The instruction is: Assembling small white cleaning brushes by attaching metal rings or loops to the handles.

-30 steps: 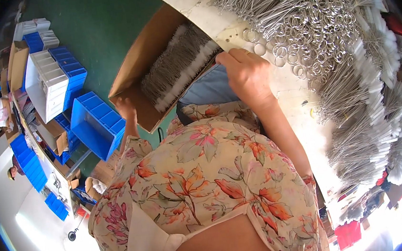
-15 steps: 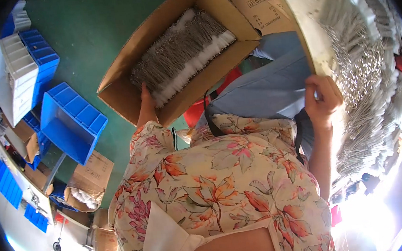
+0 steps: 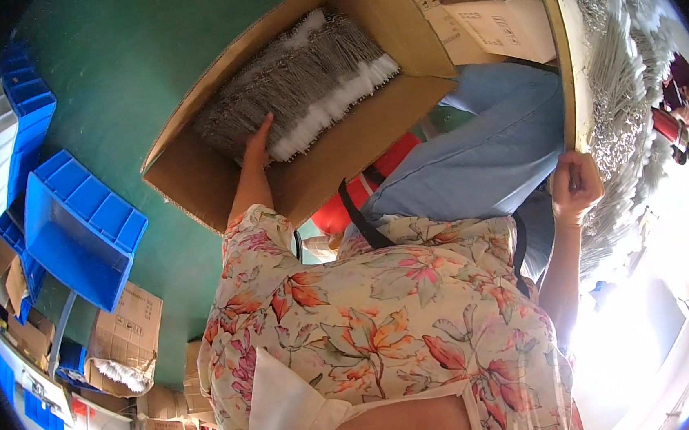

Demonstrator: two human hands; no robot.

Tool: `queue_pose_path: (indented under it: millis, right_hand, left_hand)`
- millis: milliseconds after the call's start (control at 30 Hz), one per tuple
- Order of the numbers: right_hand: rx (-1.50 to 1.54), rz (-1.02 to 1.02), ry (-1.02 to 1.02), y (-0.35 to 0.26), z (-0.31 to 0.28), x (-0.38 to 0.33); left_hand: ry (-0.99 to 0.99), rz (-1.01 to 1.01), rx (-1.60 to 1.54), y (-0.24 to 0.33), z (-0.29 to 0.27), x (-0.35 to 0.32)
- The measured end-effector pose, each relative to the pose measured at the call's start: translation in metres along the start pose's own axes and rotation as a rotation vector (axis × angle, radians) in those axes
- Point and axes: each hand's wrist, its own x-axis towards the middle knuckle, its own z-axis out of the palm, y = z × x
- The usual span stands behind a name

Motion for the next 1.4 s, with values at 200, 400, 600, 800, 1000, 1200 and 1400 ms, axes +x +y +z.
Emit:
queue_pose_path:
  millis: [200,400,600,800,1000,1200,1400]
  right_hand:
    - [0.062,0.067,-0.015,0.013,-0.011,0.002]
    - [0.248,-0.030,-0.052,0.045,-0.047,0.007]
    - [0.368,-0.099,-0.061,0.041,-0.092,0.004]
    - [0.884,-0.085,0.053,0.050,-0.097,-0.006]
    - [1.117,0.034,-0.285,0.078,-0.148,-0.019]
    - [1.087,0.177,-0.187,0.121,-0.197,-0.057]
    - [1.093,0.521,0.021,0.141,-0.258,-0.146]
  left_hand:
    - [-0.065,-0.027,0.010,0.007,-0.006,-0.027]
    - [-0.348,0.069,-0.160,-0.021,-0.005,-0.103]
    - [0.406,0.324,0.019,0.023,0.027,-0.188]
    - [0.276,1.436,-0.033,0.210,0.129,-0.376]
    - [-0.298,1.913,0.231,0.296,0.347,-0.633]
    - [-0.668,1.755,1.259,0.298,0.544,-0.628]
    - [0.062,1.996,2.023,0.296,0.652,-0.576]
